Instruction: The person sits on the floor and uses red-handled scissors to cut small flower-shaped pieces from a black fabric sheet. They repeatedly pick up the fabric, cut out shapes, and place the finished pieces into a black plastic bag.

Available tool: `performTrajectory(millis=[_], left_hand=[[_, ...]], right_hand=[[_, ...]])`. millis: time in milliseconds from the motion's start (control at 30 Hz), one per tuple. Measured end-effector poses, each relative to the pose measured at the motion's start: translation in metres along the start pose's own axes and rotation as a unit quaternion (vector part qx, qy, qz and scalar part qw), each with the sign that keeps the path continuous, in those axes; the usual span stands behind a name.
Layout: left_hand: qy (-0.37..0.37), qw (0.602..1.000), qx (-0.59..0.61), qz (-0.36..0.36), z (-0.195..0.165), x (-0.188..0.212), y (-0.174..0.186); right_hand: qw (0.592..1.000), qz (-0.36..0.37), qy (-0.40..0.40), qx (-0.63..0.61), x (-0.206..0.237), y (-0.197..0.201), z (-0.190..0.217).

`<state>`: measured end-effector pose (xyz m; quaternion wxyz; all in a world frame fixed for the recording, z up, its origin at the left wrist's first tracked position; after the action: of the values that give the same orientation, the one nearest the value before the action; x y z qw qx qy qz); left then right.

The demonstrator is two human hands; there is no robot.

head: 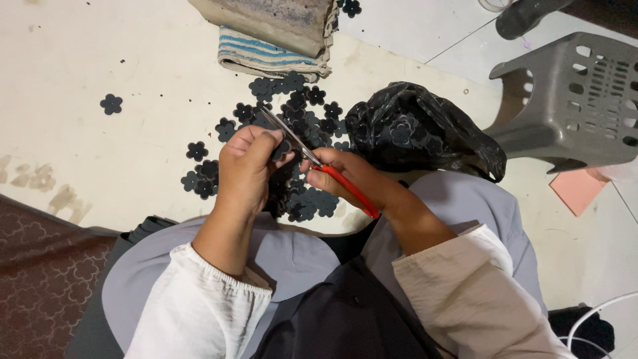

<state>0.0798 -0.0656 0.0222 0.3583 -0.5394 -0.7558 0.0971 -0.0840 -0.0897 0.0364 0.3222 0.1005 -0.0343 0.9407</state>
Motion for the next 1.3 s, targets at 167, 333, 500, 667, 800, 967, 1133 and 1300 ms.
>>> performTrajectory(millis=[167,333,500,667,800,967,1133,1300], left_hand=[[0.0,1.0,0.003,-0.005,0.001,-0.001,0.001],[-0.004,1.0,0.008,0.0,0.002,-0.001,0.001],[-0.003,1.0,0.007,-0.004,0.001,-0.001,0.001],[0.008,1.0,0.01,-0.002,-0.002,0.001,-0.001],[0.01,1.0,0.008,0.023,-0.004,0.004,-0.007],[0.003,0.998,-0.061,0.024,-0.003,0.005,-0.01],[-0.024,0.992,-0.109,0.053,0.001,0.007,-0.02],[-0.014,0.991,-0.114,0.064,0.006,0.007,-0.026]], right_hand=[[1.0,-0.001,0.011,0.01,-0.001,0.0,0.0],[1.0,-0.001,0.014,0.002,-0.001,0.0,0.0],[1.0,0.006,0.027,-0.007,-0.003,0.001,-0.005],[1.0,-0.01,0.015,-0.011,-0.005,0.005,-0.013],[0.992,-0.04,0.031,-0.114,-0.005,0.015,-0.001],[0.981,-0.138,0.044,-0.129,0.001,0.024,0.014],[0.968,-0.165,0.125,-0.144,0.001,0.023,0.033],[0.969,-0.206,0.078,-0.115,0.003,0.03,0.026]])
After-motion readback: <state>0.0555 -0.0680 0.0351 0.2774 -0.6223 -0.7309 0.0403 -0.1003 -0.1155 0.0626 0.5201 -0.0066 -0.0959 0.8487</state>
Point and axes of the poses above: each hand's wrist, its own x-axis away from the middle knuckle, its own y-axis out of the back of the hand, z = x × y, the point moved 8 cm from there along -x, towards the middle knuckle, and after that the axes turned 8 degrees about y, right-handed, at the moved point
